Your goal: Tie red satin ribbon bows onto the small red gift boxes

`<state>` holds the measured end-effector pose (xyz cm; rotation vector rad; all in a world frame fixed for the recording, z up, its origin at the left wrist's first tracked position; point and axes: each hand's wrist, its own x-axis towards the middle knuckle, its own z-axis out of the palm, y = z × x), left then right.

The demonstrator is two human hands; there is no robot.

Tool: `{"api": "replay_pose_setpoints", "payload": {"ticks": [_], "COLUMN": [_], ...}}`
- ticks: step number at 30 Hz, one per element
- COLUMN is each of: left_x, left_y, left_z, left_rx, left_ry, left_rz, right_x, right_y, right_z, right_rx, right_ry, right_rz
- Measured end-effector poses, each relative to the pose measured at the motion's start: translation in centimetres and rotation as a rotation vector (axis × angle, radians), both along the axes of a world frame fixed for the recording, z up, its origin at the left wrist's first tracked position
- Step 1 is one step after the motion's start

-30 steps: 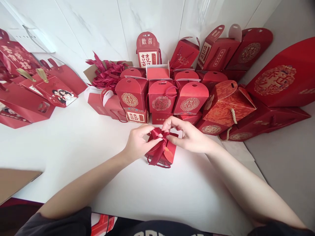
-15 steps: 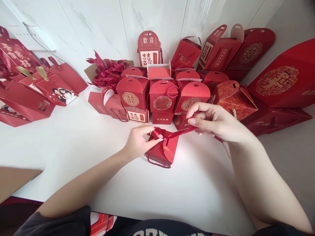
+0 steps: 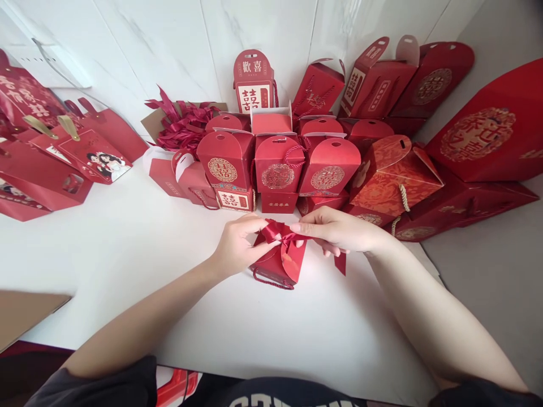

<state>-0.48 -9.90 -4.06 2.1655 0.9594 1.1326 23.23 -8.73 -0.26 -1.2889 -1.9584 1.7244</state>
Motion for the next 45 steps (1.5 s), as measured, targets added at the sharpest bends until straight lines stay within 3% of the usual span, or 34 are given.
{"api": "replay_pose_setpoints", "payload": {"ticks": [5, 11, 21, 24, 30, 36, 45], "left_x": [-0.1, -1.3, -4.1, -4.3, -4.3, -4.7, -4.9], "left_y": [0.0, 0.2, -0.1, 0.1, 0.3, 0.3, 1.0], "left_z": [0.4, 0.8, -0.1, -0.2, 0.7, 1.2, 1.0], "left_rx": [-0.054, -0.110, -0.640, -0.687, -0.612, -0.675, -0.931], "left_ry": [0.007, -0.006, -0.359, -0.404, -0.431, -0.418, -0.240], "left_rz": [-0.020, -0.183, -0.468, -0.511, -0.463, -0.463, -0.205], "right_x": [0.0, 0.1, 0.1, 0.2, 0.2, 0.2, 0.1], "right_y": [0.3, 0.4, 0.8, 0.9, 0.8, 0.6, 0.6], "right_z": [-0.5, -0.6, -1.1, -1.2, -0.9, -0.8, -0.9], "right_rx": [-0.063, -0.051, 0.097, 0.087, 0.075, 0.073, 0.081], "right_ry": [0.095, 0.122, 0.092, 0.068, 0.033, 0.030, 0.052], "right_rz": [0.001, 0.051, 0.076, 0.083, 0.073, 0.075, 0.093]}}
